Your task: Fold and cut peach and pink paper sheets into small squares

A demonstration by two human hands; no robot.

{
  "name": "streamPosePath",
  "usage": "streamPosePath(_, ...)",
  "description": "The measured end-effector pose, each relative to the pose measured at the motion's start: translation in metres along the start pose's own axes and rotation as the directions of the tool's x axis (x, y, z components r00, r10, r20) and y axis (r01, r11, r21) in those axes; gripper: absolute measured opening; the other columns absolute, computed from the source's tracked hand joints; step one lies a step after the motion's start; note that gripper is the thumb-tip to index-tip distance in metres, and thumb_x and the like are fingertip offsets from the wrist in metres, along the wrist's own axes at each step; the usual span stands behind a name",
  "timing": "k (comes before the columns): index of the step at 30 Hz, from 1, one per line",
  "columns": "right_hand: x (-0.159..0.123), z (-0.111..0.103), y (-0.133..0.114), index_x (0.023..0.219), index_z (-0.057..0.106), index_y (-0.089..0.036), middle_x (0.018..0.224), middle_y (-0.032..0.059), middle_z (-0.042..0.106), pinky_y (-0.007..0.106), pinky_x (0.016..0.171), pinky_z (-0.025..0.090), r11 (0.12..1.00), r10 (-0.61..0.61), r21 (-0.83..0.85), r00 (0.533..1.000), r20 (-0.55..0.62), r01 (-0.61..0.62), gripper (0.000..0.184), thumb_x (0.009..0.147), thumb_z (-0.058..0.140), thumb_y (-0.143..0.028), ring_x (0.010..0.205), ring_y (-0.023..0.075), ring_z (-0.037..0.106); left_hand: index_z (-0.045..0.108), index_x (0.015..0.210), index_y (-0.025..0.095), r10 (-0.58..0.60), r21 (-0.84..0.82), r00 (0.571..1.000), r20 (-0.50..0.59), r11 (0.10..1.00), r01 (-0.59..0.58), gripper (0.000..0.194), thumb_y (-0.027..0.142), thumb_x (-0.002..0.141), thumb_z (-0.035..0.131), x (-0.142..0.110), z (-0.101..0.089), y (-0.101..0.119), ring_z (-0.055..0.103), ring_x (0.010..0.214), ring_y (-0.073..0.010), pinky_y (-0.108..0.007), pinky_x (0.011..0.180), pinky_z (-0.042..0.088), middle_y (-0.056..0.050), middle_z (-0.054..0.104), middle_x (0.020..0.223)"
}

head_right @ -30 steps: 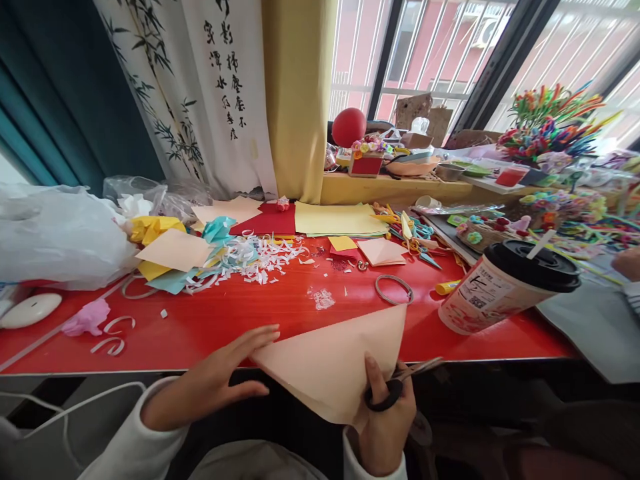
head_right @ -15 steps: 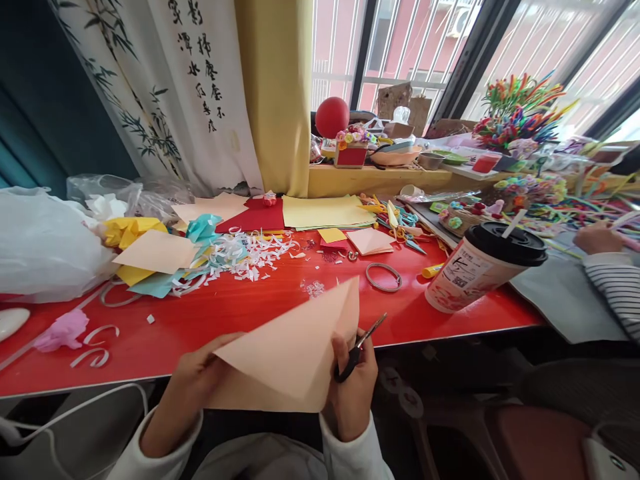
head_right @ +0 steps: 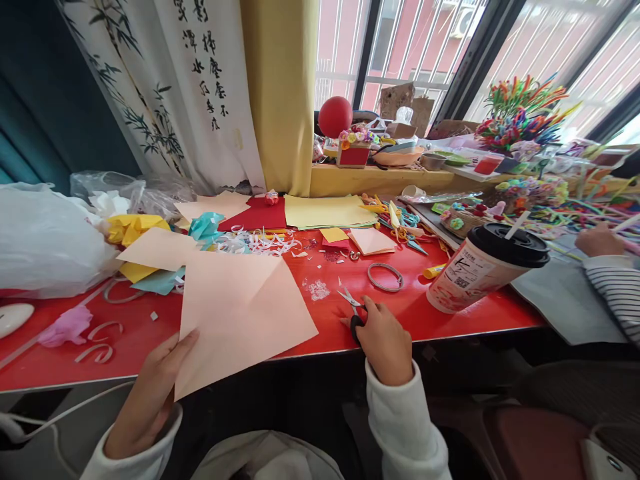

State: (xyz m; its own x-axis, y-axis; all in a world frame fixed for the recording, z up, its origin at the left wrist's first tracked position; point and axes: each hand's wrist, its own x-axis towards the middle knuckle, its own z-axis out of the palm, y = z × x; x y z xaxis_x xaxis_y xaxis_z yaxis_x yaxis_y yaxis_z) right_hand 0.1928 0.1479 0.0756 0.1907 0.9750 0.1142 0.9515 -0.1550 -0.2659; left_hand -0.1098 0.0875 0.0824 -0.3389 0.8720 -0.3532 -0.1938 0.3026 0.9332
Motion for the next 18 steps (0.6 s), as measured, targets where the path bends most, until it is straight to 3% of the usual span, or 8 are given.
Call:
streamPosePath(4,0.029,-0.005,0.008,0.137,0.034,-0.011,0.119,0.0195,0.053,0.038,0.078,0.046,0.95,-0.275,-0.129,0.958,0.081,0.284,0.071,0.076,0.058,-0.039,0.107,0.033,0.052,0.053,0.121,0.017,0.087,0.181,0.996,0.034,0.979,-0.091,0.058,0.052,0.075,0.056,0.002,0.001,0.001,0.057,0.109,-0.0286,-0.038,0.089,0.048,-0.011,0.062,0.118)
streamPosePath(6,0.04,-0.007,0.012,0.139,0.029,-0.008,0.118,0.0196,0.053,0.037,0.085,0.043,0.893,-0.389,-0.191,0.912,0.131,0.408,0.078,0.073,0.062,-0.032,0.11,0.0311,0.05,0.038,0.134,0.02,0.196,0.198,0.98,0.042,0.959,-0.2,0.068,0.052,0.076,0.056,0.004,0.001,0.0,0.05,0.118,-0.0271,-0.038,0.096,0.043,-0.01,0.055,0.128)
streamPosePath(10,0.053,-0.017,0.015,0.125,0.052,-0.014,0.114,0.0177,0.055,0.041,0.084,0.043,0.841,-0.418,-0.287,0.887,0.197,0.46,0.056,0.071,0.065,-0.024,0.108,0.0329,0.05,0.004,0.143,0.027,0.339,0.189,0.938,0.07,0.919,-0.347,0.089,0.05,0.076,0.057,0.009,-0.008,-0.003,0.043,0.125,-0.0258,-0.043,0.101,0.038,-0.01,0.047,0.136)
streamPosePath(11,0.053,-0.02,0.013,0.118,0.058,-0.015,0.115,0.018,0.055,0.045,0.085,0.041,0.84,-0.41,-0.302,0.891,0.194,0.452,0.048,0.071,0.065,-0.022,0.108,0.035,0.049,0.007,0.143,0.028,0.328,0.233,0.94,0.095,0.911,-0.341,0.088,0.051,0.075,0.057,0.011,-0.012,-0.004,0.043,0.125,-0.0262,-0.043,0.101,0.038,-0.009,0.047,0.136)
streamPosePath(13,0.047,-0.025,0.005,0.109,0.063,-0.014,0.117,0.0199,0.054,0.052,0.09,0.036,0.834,-0.408,-0.34,0.9,0.153,0.435,0.036,0.074,0.062,-0.017,0.112,0.0383,0.045,0.029,0.139,0.026,0.271,0.358,0.953,0.135,0.884,-0.302,0.075,0.055,0.074,0.056,0.011,-0.02,-0.006,0.04,0.127,-0.0267,-0.043,0.104,0.034,-0.007,0.048,0.135)
streamPosePath(15,0.031,-0.027,-0.008,0.115,0.059,-0.012,0.125,0.0217,0.05,0.054,0.096,0.031,0.817,-0.474,-0.342,0.879,0.059,0.464,0.037,0.079,0.054,-0.012,0.118,0.0375,0.041,0.052,0.125,0.025,0.225,0.449,0.963,0.149,0.852,-0.269,0.06,0.058,0.074,0.053,0.009,-0.026,-0.01,0.037,0.129,-0.0258,-0.041,0.108,0.028,-0.004,0.051,0.133)
streamPosePath(17,0.005,-0.024,-0.023,0.129,0.047,-0.012,0.135,0.0198,0.042,0.05,0.102,0.029,0.749,-0.637,-0.263,0.77,-0.036,0.608,0.046,0.083,0.05,-0.013,0.127,0.0334,0.034,0.061,0.115,0.025,0.194,0.451,0.966,0.171,0.856,-0.252,0.053,0.058,0.074,0.052,0.003,-0.026,-0.016,0.037,0.129,-0.0256,-0.041,0.108,0.028,-0.001,0.053,0.13)
streamPosePath(18,-0.01,-0.02,-0.031,0.134,0.04,-0.015,0.141,0.0161,0.037,0.049,0.105,0.027,0.653,-0.751,-0.176,0.66,-0.023,0.736,0.054,0.083,0.053,-0.021,0.131,0.0317,0.029,0.061,0.115,0.026,0.171,0.428,0.968,0.183,0.873,-0.235,0.052,0.058,0.075,0.052,-0.002,-0.024,-0.019,0.04,0.127,-0.026,-0.041,0.106,0.032,-0.001,0.053,0.129)
